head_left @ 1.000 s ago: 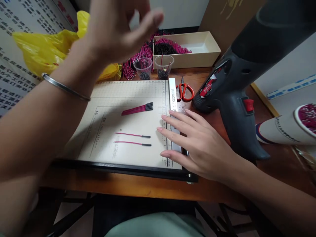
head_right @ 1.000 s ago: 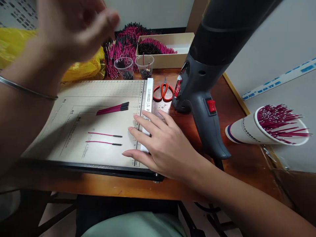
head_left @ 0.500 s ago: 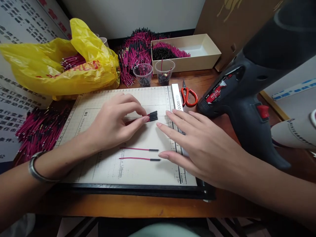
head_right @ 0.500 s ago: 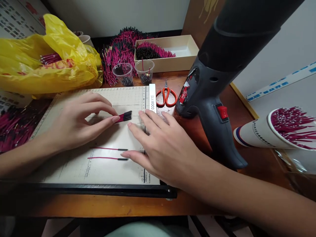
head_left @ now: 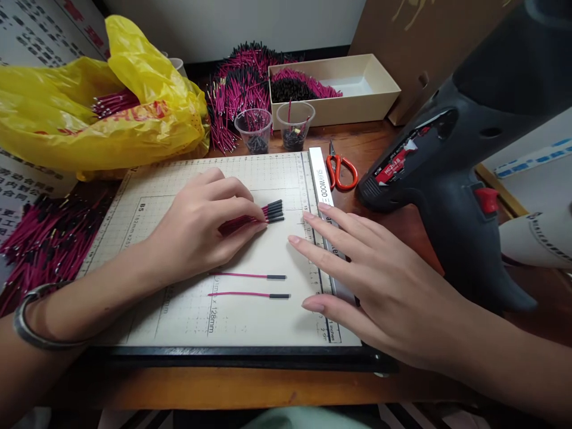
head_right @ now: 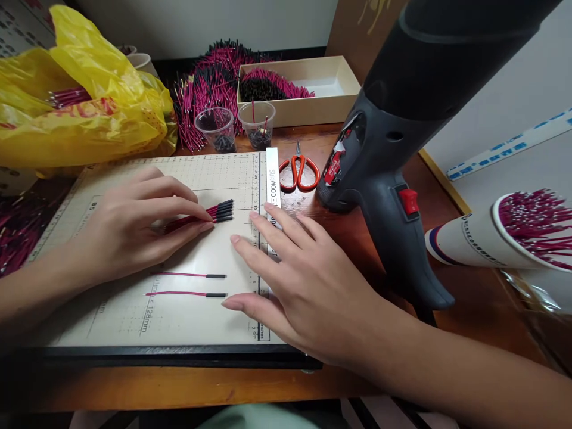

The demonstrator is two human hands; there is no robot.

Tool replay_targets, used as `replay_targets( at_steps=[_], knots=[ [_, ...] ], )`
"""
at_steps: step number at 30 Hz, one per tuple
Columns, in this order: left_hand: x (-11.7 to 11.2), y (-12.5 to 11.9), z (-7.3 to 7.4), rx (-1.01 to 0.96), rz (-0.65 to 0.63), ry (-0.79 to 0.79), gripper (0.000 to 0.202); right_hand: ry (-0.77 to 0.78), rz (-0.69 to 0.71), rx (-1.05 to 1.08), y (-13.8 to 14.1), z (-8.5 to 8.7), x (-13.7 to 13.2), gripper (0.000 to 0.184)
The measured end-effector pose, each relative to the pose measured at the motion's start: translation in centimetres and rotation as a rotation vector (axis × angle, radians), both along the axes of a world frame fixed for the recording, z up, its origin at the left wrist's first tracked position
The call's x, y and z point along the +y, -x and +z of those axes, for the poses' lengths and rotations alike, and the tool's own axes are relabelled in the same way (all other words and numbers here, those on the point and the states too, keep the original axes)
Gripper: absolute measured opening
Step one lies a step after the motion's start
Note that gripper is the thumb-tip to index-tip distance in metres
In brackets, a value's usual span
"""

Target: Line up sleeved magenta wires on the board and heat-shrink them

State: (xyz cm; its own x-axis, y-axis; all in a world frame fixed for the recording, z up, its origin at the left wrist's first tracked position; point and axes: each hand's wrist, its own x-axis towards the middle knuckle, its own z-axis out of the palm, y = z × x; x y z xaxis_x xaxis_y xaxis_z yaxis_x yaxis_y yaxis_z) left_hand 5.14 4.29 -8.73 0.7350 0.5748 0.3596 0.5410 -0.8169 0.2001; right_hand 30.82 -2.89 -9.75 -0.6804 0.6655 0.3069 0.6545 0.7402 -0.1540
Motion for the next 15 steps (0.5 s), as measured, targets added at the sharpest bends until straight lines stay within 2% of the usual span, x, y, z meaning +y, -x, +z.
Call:
replay_targets(
  at_steps=[9,15],
  knots=[
    [-0.31,0.74,0.24,0.042,-0.089,0.052,0.019,-0.006,0.035,0.042,-0.40,-0.42,-0.04,0.063],
    [-0.58,0.53,0.07,0.048,-0.081,0.083,0.024,-0.011,0.051,0.019,-0.47,-0.65,-0.26,0.068]
  ],
)
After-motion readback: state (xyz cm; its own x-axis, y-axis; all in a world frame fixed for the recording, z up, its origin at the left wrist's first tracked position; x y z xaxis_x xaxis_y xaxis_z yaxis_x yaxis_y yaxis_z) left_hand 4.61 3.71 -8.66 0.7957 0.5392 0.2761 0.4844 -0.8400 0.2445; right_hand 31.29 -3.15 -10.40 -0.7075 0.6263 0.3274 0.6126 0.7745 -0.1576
